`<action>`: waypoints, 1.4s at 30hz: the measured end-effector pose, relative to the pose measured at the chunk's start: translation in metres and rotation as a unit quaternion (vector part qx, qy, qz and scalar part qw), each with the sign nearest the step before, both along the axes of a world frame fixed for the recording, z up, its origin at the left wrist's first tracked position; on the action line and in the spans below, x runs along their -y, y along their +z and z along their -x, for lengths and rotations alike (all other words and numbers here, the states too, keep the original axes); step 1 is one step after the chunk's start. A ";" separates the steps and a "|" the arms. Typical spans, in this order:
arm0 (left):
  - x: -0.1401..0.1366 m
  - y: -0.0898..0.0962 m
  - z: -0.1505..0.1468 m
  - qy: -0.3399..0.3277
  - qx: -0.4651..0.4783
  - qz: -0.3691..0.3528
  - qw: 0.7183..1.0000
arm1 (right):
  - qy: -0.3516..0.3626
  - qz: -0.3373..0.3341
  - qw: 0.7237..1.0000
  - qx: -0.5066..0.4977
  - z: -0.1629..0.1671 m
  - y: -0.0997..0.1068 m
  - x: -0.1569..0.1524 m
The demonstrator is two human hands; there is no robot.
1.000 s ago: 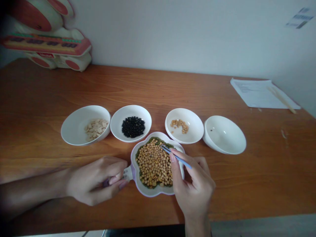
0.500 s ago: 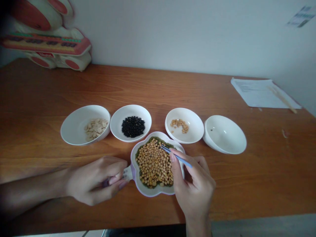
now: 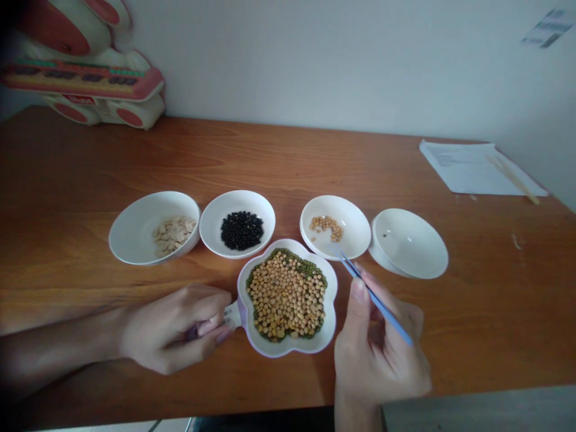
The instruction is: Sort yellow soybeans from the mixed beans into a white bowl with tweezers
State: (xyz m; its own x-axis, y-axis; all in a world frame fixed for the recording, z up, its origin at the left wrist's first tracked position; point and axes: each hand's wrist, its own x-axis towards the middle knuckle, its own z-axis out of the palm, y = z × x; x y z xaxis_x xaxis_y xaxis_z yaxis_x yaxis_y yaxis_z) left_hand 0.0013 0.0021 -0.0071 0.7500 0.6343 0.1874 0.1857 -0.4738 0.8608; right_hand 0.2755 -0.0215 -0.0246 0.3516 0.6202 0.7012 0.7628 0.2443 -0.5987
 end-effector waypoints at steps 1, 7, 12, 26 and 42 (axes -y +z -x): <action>0.000 0.000 0.000 0.000 -0.001 -0.001 1.000 | -0.017 -0.005 1.000 -0.004 0.000 0.000 -0.001; 0.000 0.001 0.000 -0.004 -0.004 0.000 1.000 | 0.087 0.027 0.995 0.043 -0.001 0.001 -0.002; -0.001 0.001 0.000 -0.013 0.000 0.007 1.000 | 0.145 0.062 0.984 0.081 -0.002 0.004 -0.004; -0.001 0.000 0.000 -0.010 -0.001 -0.001 1.000 | 0.169 0.099 0.979 0.063 -0.002 0.005 -0.007; 0.000 0.000 0.000 -0.002 0.005 0.001 1.000 | -0.037 -0.055 0.997 -0.045 0.001 0.000 -0.010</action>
State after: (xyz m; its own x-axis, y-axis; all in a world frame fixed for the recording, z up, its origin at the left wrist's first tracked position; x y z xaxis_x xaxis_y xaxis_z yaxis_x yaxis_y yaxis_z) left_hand 0.0014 0.0020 -0.0071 0.7506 0.6317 0.1940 0.1751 -0.4732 0.8634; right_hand 0.2745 -0.0118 -0.0245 0.4584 0.5113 0.7270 0.7251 0.2578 -0.6385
